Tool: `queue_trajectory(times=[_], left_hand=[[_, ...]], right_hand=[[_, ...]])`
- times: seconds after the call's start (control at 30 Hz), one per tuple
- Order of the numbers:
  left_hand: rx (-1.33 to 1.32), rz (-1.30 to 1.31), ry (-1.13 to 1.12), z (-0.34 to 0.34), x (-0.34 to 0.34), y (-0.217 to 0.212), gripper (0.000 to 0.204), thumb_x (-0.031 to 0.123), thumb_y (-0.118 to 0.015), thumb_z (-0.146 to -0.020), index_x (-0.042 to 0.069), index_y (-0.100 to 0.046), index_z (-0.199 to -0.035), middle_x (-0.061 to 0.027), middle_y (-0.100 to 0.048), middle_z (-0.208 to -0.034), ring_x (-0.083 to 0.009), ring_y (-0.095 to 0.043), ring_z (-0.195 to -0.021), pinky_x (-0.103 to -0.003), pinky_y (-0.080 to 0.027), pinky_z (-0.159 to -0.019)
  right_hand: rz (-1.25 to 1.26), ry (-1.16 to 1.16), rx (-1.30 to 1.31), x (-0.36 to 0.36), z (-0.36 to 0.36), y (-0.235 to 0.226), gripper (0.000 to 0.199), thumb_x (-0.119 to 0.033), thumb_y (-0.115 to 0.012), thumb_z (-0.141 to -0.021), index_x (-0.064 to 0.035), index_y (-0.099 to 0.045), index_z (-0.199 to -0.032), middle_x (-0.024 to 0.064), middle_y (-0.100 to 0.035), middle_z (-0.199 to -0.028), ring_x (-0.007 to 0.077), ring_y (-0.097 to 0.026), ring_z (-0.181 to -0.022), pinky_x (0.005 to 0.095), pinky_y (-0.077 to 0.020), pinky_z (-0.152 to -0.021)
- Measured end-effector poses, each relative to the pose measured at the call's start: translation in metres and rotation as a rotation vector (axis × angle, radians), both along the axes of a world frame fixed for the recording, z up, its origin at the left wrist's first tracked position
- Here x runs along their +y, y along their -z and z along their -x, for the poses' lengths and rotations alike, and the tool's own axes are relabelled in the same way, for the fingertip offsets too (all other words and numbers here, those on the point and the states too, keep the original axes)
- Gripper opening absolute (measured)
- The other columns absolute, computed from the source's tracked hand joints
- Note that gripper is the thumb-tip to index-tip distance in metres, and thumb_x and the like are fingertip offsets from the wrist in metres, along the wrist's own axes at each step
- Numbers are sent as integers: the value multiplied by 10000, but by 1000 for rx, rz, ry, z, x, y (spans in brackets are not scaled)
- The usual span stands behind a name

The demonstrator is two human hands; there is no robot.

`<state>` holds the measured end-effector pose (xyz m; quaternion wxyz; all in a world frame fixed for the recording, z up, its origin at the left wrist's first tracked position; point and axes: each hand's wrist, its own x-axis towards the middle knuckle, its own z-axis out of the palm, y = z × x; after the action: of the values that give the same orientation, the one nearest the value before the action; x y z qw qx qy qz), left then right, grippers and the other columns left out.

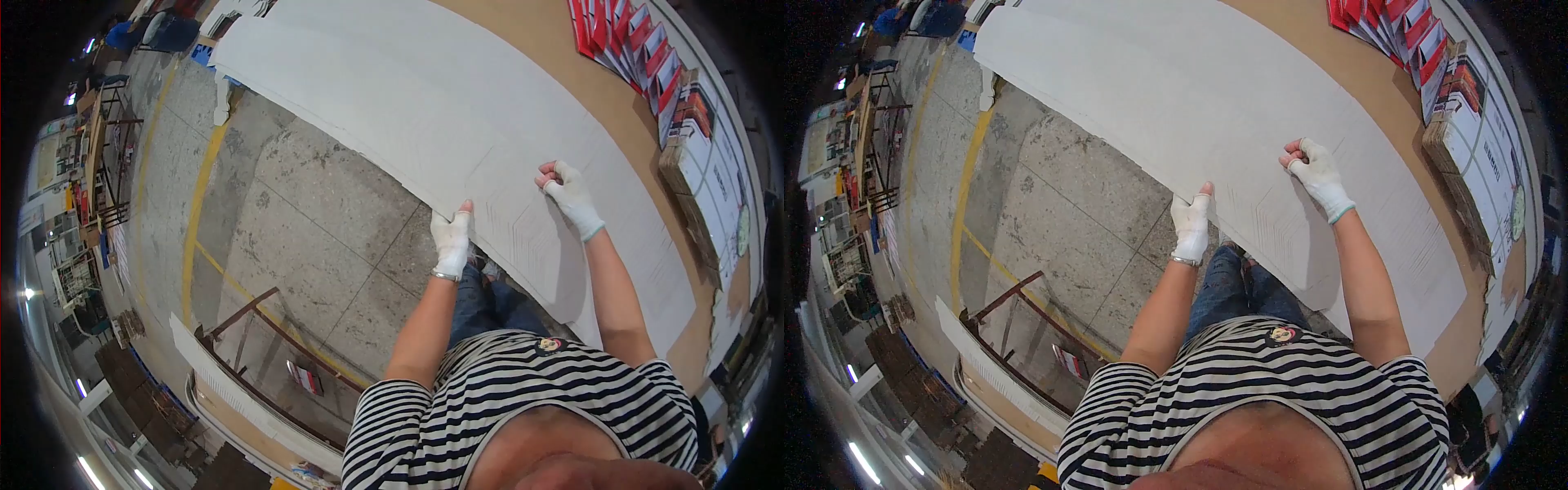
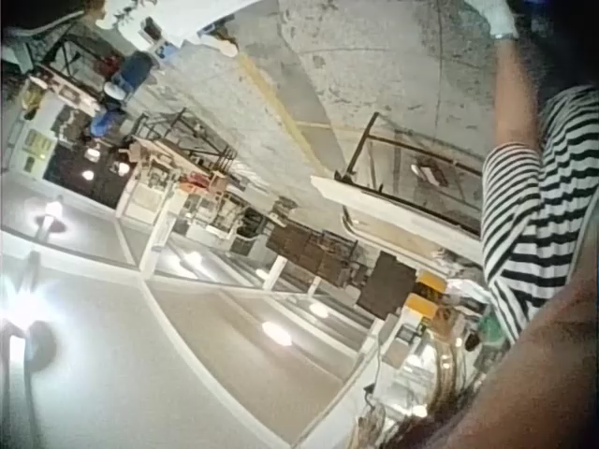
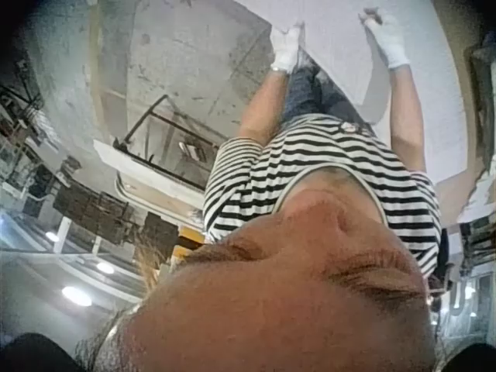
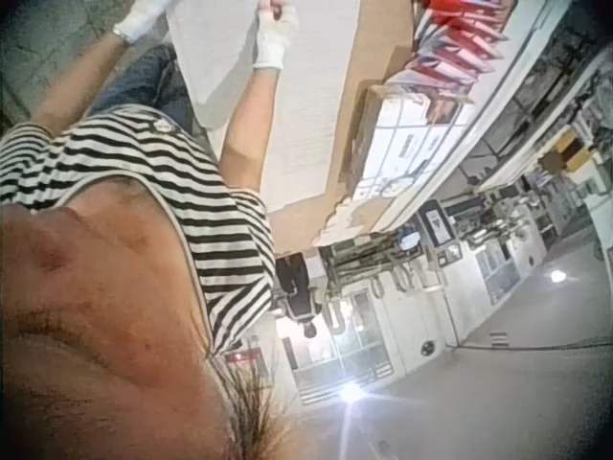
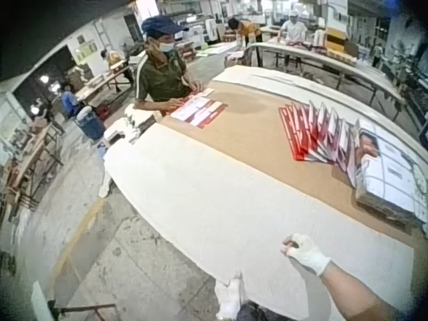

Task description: The recorder is separating flat cardboard templates from larger sheets and stacking them on a workbench.

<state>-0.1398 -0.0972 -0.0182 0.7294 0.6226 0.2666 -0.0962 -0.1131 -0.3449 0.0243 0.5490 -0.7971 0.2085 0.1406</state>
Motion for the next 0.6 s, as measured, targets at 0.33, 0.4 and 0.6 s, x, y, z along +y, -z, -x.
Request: queue_trajectory(times=[0.33,0.4,0.6], left_hand=[[-4,-76,-33,-3,-6,-3,456,98,-740,-834,-34,-566,-1235,-112,-647,-1163,-211,-606,-1034,-329,-471,-921],[14,-25,-31,-2,-6,-2,482,108,-741,-838,-34,-546,-1255,-117,-640,-1179,-213,-601,-1047,-331,-470,-928],[-21,-15,16,6,-7,2,654,96,-777,-802,-57,-436,-1339,-150,-612,-1233,-241,-596,-1094,-339,-456,-982]], right_hand=[[22,-50,27,-5,1,-2,231,-107,-695,-849,-4,-621,-1042,-5,-564,-760,95,-543,-720,264,-458,-667],[17,-44,37,-6,1,-1,234,-107,-695,-849,0,-618,-1042,-5,-564,-758,94,-544,-720,266,-460,-668],[48,-80,11,-7,2,0,272,-139,-694,-873,-1,-615,-1094,-27,-549,-796,70,-518,-738,235,-436,-665]])
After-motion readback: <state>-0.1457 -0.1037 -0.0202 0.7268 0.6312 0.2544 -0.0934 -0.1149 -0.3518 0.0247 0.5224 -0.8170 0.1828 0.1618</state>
